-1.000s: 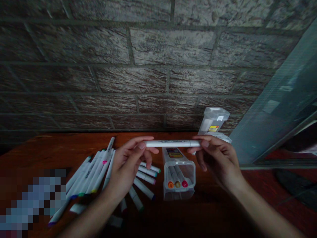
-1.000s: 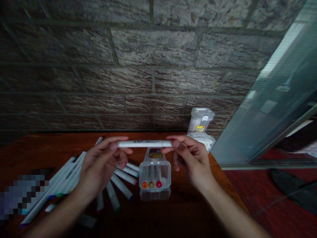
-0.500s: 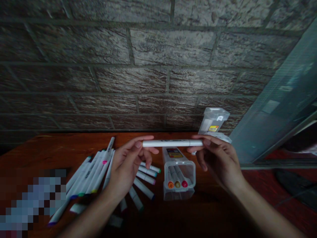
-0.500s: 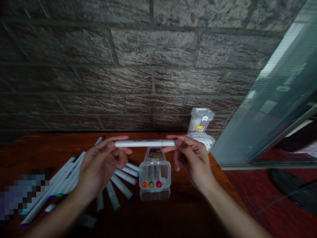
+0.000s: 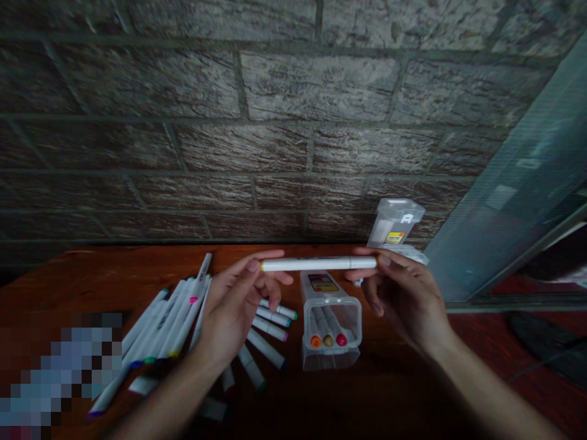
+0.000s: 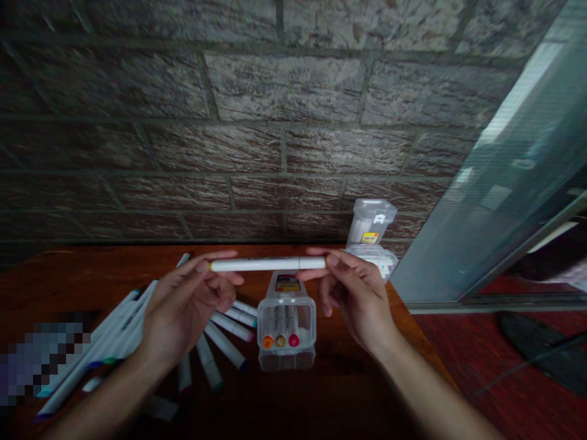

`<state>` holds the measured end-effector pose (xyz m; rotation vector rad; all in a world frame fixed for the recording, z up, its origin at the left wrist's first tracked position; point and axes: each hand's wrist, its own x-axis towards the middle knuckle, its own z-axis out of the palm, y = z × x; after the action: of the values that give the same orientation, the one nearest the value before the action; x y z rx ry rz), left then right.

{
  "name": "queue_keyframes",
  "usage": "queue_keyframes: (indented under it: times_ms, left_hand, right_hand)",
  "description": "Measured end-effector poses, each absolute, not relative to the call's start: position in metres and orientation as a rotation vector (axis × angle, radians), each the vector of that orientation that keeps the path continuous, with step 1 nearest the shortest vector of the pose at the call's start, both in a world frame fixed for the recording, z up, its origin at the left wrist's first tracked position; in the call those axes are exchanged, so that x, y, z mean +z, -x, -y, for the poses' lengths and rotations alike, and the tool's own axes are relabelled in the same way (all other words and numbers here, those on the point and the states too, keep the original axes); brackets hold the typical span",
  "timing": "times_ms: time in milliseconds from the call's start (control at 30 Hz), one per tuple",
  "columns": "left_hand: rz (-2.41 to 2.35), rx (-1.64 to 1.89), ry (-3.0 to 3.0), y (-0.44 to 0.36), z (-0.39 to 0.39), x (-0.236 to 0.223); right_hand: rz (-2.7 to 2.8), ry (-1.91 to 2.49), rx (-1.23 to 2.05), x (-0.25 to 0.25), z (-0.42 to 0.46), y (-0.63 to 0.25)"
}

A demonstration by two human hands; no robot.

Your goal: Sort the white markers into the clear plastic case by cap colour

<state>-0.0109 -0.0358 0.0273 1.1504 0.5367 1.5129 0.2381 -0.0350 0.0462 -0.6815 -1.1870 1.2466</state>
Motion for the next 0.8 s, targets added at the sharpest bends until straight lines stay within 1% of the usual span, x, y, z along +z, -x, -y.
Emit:
queue_keyframes:
  times_ms: [500,800]
  left_hand:
    - [-0.535,1.509,-1.146,0.0123,0.037,0.0285]
    - [-0.613,1.584,-1.199,0.0096,0.0331,0.0256]
  right_hand:
    - [1.19,0.696,1.25,0.0475,0.0356,-0.2383]
    - [1.253,0.737,1.11,0.0444,0.0351,-0.2368]
